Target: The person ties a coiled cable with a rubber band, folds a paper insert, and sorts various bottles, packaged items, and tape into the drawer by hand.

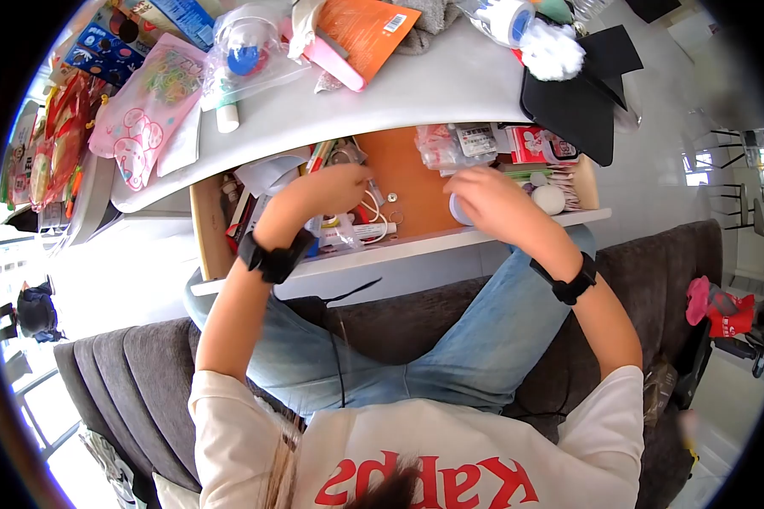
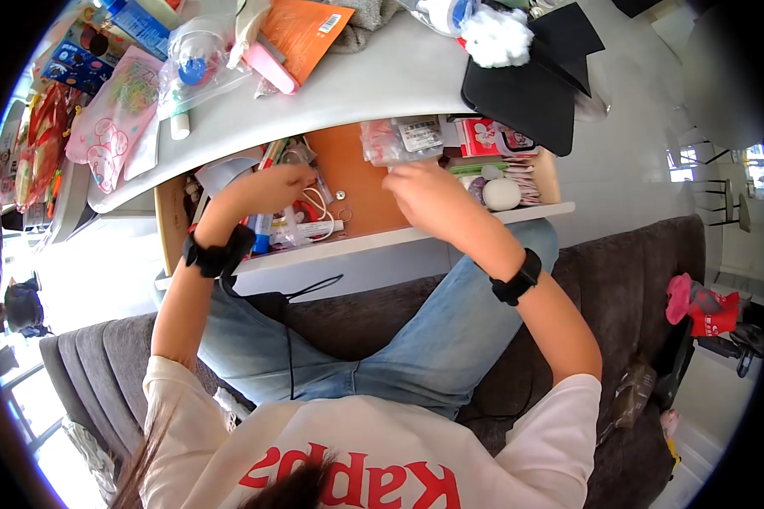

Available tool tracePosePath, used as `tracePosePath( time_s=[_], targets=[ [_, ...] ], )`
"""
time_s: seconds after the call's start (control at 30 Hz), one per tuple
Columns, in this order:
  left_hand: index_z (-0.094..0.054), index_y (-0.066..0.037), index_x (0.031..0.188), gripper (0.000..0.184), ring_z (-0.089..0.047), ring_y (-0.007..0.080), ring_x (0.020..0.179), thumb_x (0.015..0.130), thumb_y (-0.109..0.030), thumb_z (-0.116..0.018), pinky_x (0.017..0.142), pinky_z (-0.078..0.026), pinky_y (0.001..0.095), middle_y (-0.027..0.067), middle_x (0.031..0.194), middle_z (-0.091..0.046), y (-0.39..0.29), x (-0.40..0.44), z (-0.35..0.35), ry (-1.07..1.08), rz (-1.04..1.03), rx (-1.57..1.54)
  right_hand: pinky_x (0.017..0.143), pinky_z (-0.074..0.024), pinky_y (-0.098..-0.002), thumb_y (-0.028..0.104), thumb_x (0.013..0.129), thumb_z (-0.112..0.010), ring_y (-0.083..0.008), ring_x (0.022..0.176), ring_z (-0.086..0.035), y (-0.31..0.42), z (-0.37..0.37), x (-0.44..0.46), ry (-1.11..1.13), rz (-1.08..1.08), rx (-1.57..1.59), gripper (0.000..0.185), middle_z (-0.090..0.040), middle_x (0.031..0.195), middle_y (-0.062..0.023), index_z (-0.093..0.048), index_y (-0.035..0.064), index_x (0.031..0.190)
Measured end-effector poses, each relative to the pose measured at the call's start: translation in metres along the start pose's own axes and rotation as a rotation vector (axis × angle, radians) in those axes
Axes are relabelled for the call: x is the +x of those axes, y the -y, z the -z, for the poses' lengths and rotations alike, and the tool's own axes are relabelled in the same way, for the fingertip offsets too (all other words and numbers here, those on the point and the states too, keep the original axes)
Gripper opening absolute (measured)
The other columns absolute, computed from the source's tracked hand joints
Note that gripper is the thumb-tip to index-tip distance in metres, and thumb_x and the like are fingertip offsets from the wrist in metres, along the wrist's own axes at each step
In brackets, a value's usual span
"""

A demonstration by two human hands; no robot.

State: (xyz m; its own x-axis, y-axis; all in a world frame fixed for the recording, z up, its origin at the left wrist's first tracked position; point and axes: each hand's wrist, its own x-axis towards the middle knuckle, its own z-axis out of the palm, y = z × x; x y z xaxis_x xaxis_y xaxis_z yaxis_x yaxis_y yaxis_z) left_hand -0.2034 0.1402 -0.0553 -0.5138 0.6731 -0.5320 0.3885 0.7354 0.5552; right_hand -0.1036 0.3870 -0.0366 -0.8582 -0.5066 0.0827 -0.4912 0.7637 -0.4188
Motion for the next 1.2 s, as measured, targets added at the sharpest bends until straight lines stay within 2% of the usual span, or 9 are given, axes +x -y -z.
tracePosePath(
  time_s=[0.1, 0.2, 0.3, 0.47, 0.6, 0.7, 0.9, 1.1, 1.2],
  targets=[
    [-0.052, -0.005, 0.118, 0.033, -0.057, 0.0305, 0.090, 0.088, -0.018, -0.044, 0.078, -0.044, 0.0353, 0.0175, 0.097, -0.061, 0.004, -0.041, 0.008, 0.027, 0.135, 0.098, 0.080, -0.0441, -0.0392, 0.003, 0.078, -0.049, -0.0311, 0.092, -0.054, -0.001, -0.022, 0.010, 0.271, -0.100, -0.037, 0.022, -0.055, 0.099, -0.0142, -0.056, -0.0022, 0.098],
    [-0.051, -0.003, 0.118, 0.033, -0.056, 0.0331, 0.090, 0.088, -0.016, -0.046, 0.078, -0.043, 0.0365, 0.0192, 0.099, -0.059, 0.003, -0.077, 0.007, 0.006, 0.099, -0.071, 0.080, -0.0444, -0.0399, 0.005, 0.076, -0.053, -0.0319, 0.094, -0.054, 0.004, -0.031, 0.036, 0.527, -0.264, -0.021, 0.026, -0.055, 0.100, -0.0161, -0.054, -0.0023, 0.102],
    [-0.051, -0.003, 0.118, 0.034, -0.055, 0.0344, 0.092, 0.086, -0.011, -0.049, 0.080, -0.043, 0.0371, 0.0204, 0.102, -0.057, 0.025, -0.088, -0.013, -0.105, -0.048, -0.060, 0.075, -0.0463, -0.0410, 0.002, 0.076, -0.049, -0.0331, 0.090, -0.057, 0.006, -0.042, 0.054, 0.532, -0.197, -0.015, 0.019, -0.058, 0.095, -0.0175, -0.057, -0.0018, 0.093],
    [-0.052, -0.002, 0.115, 0.033, -0.048, 0.0337, 0.105, 0.082, -0.006, -0.050, 0.092, -0.037, 0.0400, 0.0176, 0.110, -0.055, 0.036, -0.095, -0.027, -0.225, -0.148, -0.007, 0.076, -0.0452, -0.0412, 0.008, 0.073, -0.059, -0.0339, 0.088, -0.056, 0.010, -0.051, 0.074, 0.537, -0.156, -0.051, 0.025, -0.057, 0.090, -0.0168, -0.052, -0.0011, 0.095],
    [-0.051, -0.002, 0.115, 0.032, -0.049, 0.0343, 0.102, 0.083, -0.007, -0.050, 0.091, -0.038, 0.0395, 0.0169, 0.110, -0.055, 0.042, -0.099, -0.031, -0.287, -0.157, -0.050, 0.075, -0.0454, -0.0415, 0.010, 0.072, -0.059, -0.0336, 0.086, -0.057, -0.007, -0.050, 0.073, 0.802, -0.218, -0.216, 0.023, -0.057, 0.085, -0.0170, -0.053, -0.0014, 0.092],
    [-0.051, -0.002, 0.113, 0.029, -0.052, 0.0351, 0.095, 0.084, -0.008, -0.049, 0.084, -0.041, 0.0393, 0.0173, 0.105, -0.055, 0.048, -0.100, -0.031, -0.313, -0.141, -0.082, 0.074, -0.0454, -0.0418, 0.011, 0.074, -0.058, -0.0332, 0.084, -0.057, -0.003, -0.046, 0.072, 0.853, -0.226, -0.219, 0.020, -0.058, 0.082, -0.0179, -0.054, -0.0024, 0.090],
    [-0.051, -0.003, 0.110, 0.025, -0.056, 0.0347, 0.085, 0.085, -0.009, -0.049, 0.073, -0.044, 0.0378, 0.0176, 0.098, -0.054, 0.049, -0.110, -0.017, -0.354, -0.011, -0.164, 0.066, -0.0447, -0.0418, 0.013, 0.078, -0.058, -0.0328, 0.074, -0.057, 0.016, -0.061, 0.095, 0.292, -0.231, 0.064, 0.018, -0.059, 0.078, -0.0155, -0.053, 0.0004, 0.089],
    [-0.053, 0.000, 0.105, 0.024, -0.056, 0.0358, 0.084, 0.083, -0.009, -0.051, 0.073, -0.044, 0.0412, 0.0178, 0.098, -0.054, 0.066, -0.124, -0.012, -0.406, 0.070, -0.226, 0.054, -0.0418, -0.0390, 0.019, 0.080, -0.060, -0.0302, 0.060, -0.056, 0.055, -0.071, 0.124, 0.291, -0.305, 0.308, 0.021, -0.055, 0.063, -0.0145, -0.050, 0.0009, 0.080],
    [-0.055, 0.001, 0.101, 0.020, -0.054, 0.0355, 0.091, 0.083, -0.008, -0.051, 0.079, -0.043, 0.0407, 0.0176, 0.099, -0.054, 0.076, -0.127, -0.017, -0.496, -0.001, -0.157, 0.052, -0.0398, -0.0378, 0.021, 0.079, -0.061, -0.0283, 0.058, -0.055, 0.069, -0.071, 0.132, 0.308, -0.332, 0.308, 0.023, -0.053, 0.060, -0.0131, -0.049, 0.0019, 0.080]
  ],
)
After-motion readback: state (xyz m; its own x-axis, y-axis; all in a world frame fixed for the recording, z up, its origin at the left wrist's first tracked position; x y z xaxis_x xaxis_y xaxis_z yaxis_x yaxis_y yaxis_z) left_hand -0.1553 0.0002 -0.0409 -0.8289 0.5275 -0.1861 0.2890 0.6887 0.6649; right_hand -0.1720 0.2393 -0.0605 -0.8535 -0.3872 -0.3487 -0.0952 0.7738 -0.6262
